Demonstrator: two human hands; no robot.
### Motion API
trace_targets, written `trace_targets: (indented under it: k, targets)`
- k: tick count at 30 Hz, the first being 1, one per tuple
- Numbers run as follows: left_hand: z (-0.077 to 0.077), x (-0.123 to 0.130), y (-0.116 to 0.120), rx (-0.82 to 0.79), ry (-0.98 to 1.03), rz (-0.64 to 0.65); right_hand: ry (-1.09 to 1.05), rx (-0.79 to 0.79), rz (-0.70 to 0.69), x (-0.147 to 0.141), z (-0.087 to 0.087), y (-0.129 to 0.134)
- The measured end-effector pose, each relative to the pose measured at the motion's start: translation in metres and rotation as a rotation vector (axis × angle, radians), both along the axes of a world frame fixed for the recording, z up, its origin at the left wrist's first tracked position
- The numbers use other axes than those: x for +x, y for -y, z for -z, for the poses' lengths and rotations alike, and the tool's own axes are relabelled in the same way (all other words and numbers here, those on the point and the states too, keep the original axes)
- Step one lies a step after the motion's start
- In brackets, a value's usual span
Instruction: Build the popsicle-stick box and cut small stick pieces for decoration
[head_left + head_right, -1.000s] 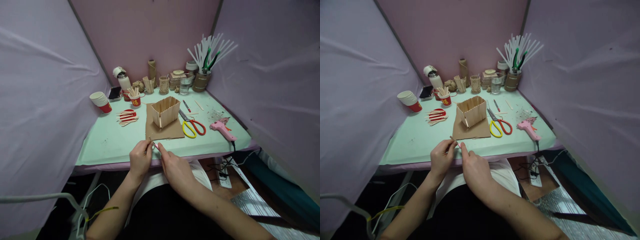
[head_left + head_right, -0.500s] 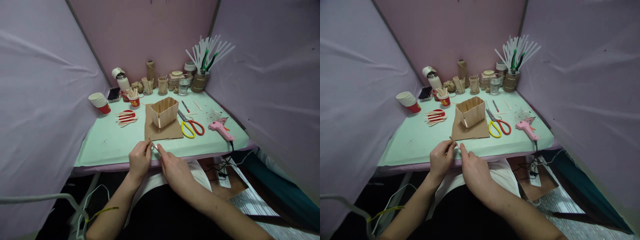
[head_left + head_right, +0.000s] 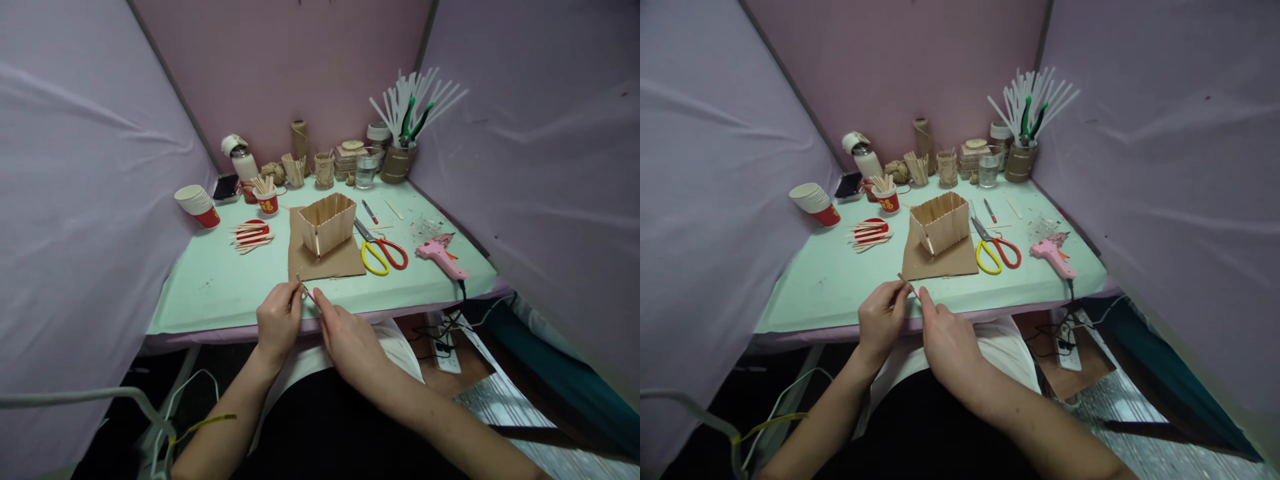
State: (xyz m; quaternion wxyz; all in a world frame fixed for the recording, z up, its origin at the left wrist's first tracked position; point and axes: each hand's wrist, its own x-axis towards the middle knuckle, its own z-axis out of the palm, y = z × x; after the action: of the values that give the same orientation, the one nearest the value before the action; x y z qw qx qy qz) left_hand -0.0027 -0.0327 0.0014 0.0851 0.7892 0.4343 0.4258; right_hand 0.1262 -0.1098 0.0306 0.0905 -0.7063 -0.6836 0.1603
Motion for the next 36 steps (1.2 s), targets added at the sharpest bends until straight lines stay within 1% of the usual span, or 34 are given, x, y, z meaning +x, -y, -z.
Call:
trace_targets:
  k: [2,5,7,10,13,16,21,26,32,36]
  targets:
    - [0.000,0.000,0.001,-0.004,0.001,0.002,0.018,-0.003,-0.016,-0.001,0.001,0.000]
    - [-0.001,0.000,0.001,-0.005,0.007,0.005,0.063,-0.032,-0.030,-0.001,0.007,-0.001]
    - [-0.001,0.001,0.001,-0.003,0.013,0.005,0.057,-0.035,-0.025,-0.001,0.009,-0.001]
    - [-0.001,0.001,0.002,-0.002,0.015,0.003,0.026,-0.017,-0.010,-0.001,0.006,-0.001]
    - [0.000,0.001,0.002,-0.005,0.004,-0.010,0.037,-0.040,-0.019,-0.001,0.003,-0.001]
    - [-0.001,0.002,0.002,-0.005,-0.007,-0.013,0.055,-0.056,-0.027,-0.001,0.004,-0.001]
    - [0.000,0.002,0.002,0.003,-0.018,-0.031,0.045,-0.029,-0.031,-0.001,0.005,-0.001]
    - [0.000,0.002,0.003,0.003,-0.020,-0.022,0.094,-0.080,-0.054,-0.001,0.005,-0.002]
    - [0.000,0.001,0.003,-0.013,-0.011,-0.031,0.075,-0.024,-0.035,-0.001,0.001,-0.001]
    - [0.000,0.002,0.003,-0.015,-0.009,-0.035,0.103,-0.055,-0.041,-0.003,-0.001,-0.002]
